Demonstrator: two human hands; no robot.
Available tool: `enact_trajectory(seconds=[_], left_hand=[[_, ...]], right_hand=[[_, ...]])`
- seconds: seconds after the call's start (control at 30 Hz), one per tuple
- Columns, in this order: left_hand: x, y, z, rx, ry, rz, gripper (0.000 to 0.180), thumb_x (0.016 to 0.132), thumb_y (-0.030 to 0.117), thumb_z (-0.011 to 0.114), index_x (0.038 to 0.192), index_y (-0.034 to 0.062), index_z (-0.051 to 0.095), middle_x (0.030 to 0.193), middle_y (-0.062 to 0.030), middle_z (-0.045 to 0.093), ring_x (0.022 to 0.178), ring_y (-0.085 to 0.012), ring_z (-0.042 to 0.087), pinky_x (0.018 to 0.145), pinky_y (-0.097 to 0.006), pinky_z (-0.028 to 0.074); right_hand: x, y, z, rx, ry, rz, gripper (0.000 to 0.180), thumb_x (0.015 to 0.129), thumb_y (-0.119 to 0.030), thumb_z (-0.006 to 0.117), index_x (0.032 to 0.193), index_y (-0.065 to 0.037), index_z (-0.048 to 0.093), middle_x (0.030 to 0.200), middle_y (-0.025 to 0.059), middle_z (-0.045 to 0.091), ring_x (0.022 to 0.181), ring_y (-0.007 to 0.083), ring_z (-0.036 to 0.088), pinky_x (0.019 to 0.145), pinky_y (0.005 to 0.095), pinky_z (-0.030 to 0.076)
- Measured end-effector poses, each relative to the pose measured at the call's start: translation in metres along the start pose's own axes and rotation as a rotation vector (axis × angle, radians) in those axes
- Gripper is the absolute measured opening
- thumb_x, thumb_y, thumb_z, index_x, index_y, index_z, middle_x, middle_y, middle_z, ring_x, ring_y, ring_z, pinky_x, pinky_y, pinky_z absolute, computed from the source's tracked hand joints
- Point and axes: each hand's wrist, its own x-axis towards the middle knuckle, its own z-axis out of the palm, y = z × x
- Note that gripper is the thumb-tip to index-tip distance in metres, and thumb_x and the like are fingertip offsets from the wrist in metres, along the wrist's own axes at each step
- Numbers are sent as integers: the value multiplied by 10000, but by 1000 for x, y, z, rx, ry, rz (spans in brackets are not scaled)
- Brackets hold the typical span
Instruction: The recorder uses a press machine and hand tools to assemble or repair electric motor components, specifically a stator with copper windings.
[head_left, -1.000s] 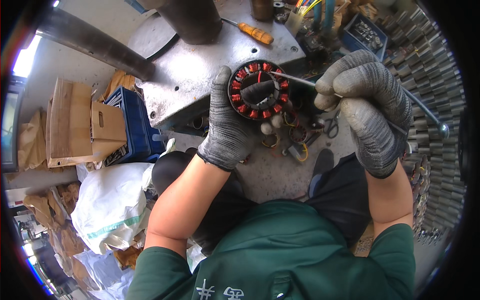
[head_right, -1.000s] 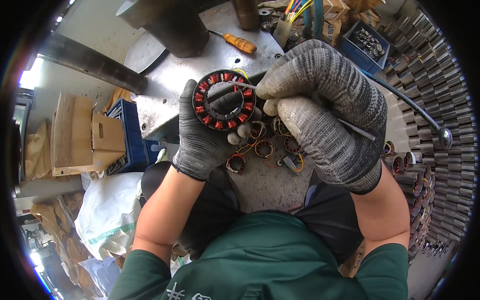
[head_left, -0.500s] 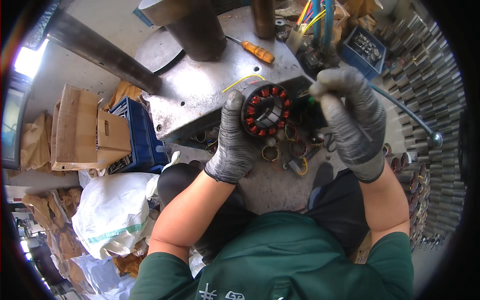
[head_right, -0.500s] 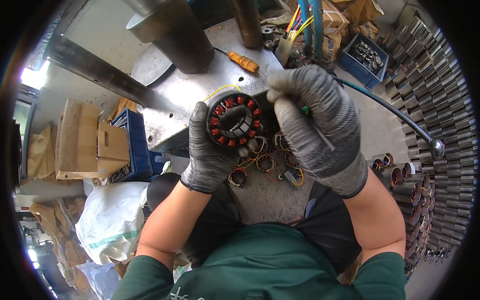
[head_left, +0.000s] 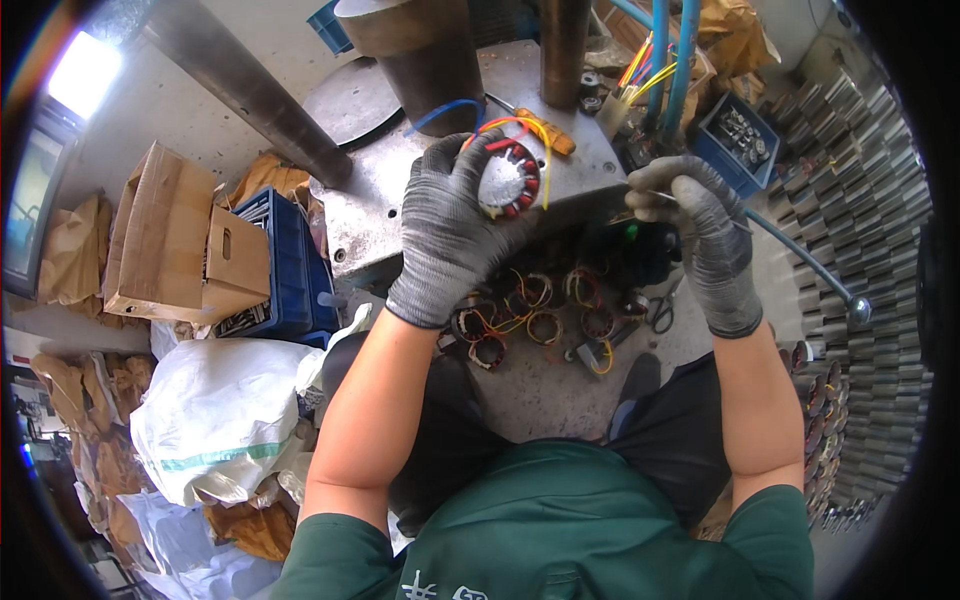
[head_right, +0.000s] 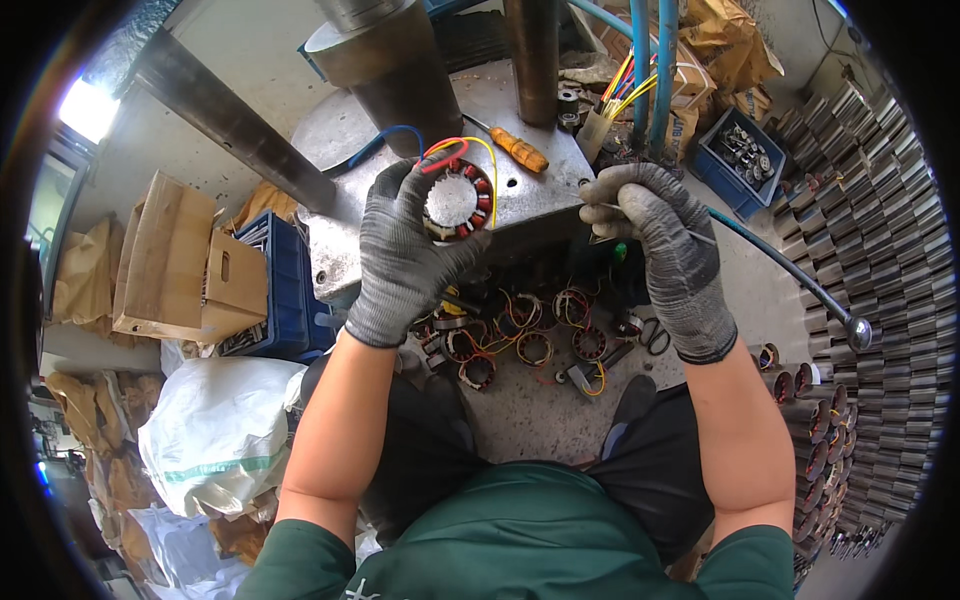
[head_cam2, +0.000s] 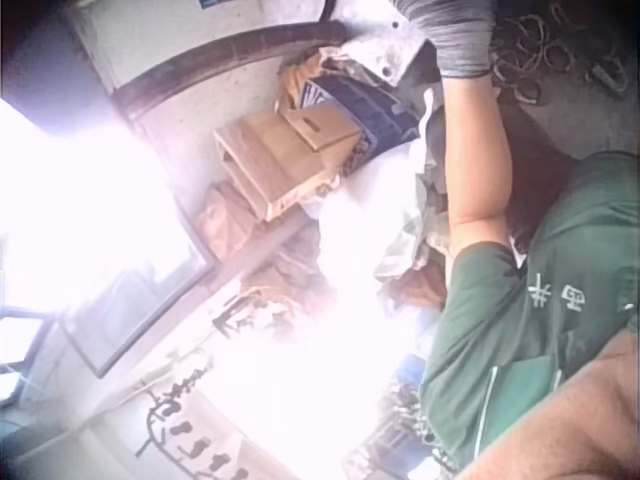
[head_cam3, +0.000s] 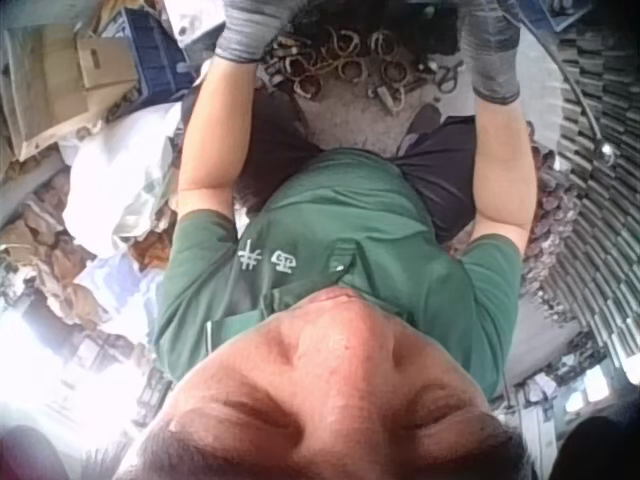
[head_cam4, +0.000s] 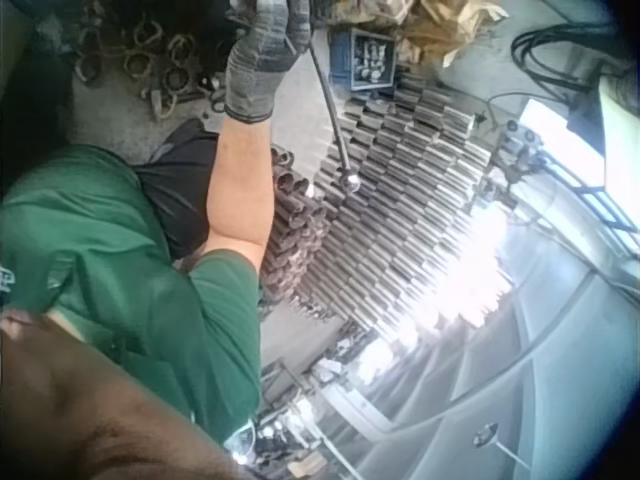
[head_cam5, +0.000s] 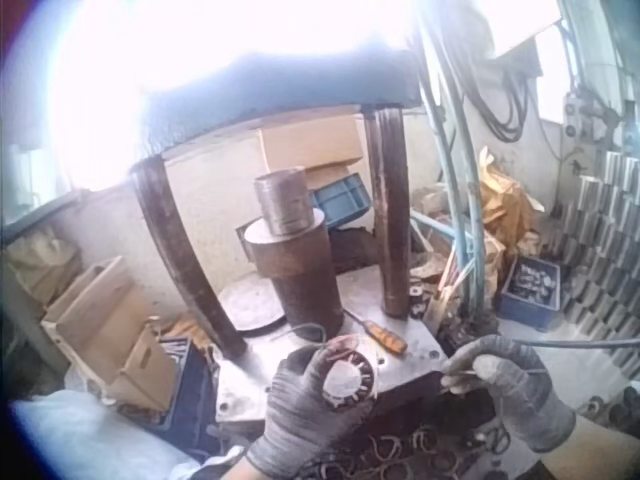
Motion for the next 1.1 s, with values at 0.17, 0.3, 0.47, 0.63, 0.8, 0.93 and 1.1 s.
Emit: enact_trajectory(seconds=[0.17, 0.3, 0.47, 0.63, 0.8, 0.93, 1.1], left_hand=[[-4, -24, 16, -1, 27, 17, 836, 648, 223, 935, 1402, 128, 586, 1296, -192, 618, 1195, -389, 619, 1063, -455, 515], [-7, -32, 21, -26, -25, -23, 768, 650, 218, 938, 1327, 80, 603, 1310, -202, 612, 1202, -385, 625, 1064, -455, 521], [-15, -32, 24, -64, -116, -98, 659, 661, 215, 940, 1222, 37, 644, 1372, -208, 577, 1190, -355, 647, 1010, -416, 570], [-16, -20, 26, -215, -169, -388, 550, 773, 365, 936, 1112, 17, 679, 1160, -127, 675, 994, -203, 693, 848, -320, 585], [-31, 0, 16, -1287, -386, -792, 698, 826, 584, 862, 1226, 46, 666, 1037, -27, 710, 903, -80, 663, 735, -239, 529], [-47, 15, 20, -1458, -436, -671, 749, 835, 474, 888, 1379, 43, 605, 1139, -20, 712, 993, -102, 682, 828, -258, 562], [-42, 37, 10, -1394, -421, -712, 656, 878, 186, 855, 1448, 44, 563, 1297, -75, 698, 1150, -152, 690, 988, -305, 583]], right_hand=[[6, 13, -3, -36, -57, 70, 277, 1088, -205, 556, 1203, 8, 691, 1159, 160, 750, 1033, 215, 744, 905, 327, 602], [4, 14, 2, 5, -39, 39, 284, 1088, -208, 553, 1204, 13, 689, 1164, 159, 746, 1037, 214, 742, 906, 328, 602], [3, 15, 0, 76, -52, 58, 282, 1085, -202, 541, 1202, 9, 686, 1161, 142, 740, 1031, 208, 740, 904, 328, 599], [-1, 11, 1, -11, -9, 103, 182, 1038, -117, 591, 1146, -1, 681, 1088, 114, 733, 958, 186, 739, 867, 319, 609], [-9, 7, 4, 46, -97, 67, 158, 958, -26, 655, 1116, -17, 666, 1096, 125, 727, 948, 197, 747, 863, 330, 627], [-16, 6, 22, 181, -104, -3, 236, 949, -55, 714, 1170, -26, 637, 1175, 173, 712, 1039, 264, 741, 918, 400, 625], [-20, -3, 27, 188, -81, -75, 215, 1005, -49, 648, 1219, -27, 638, 1193, 204, 709, 1008, 288, 748, 913, 427, 636]])
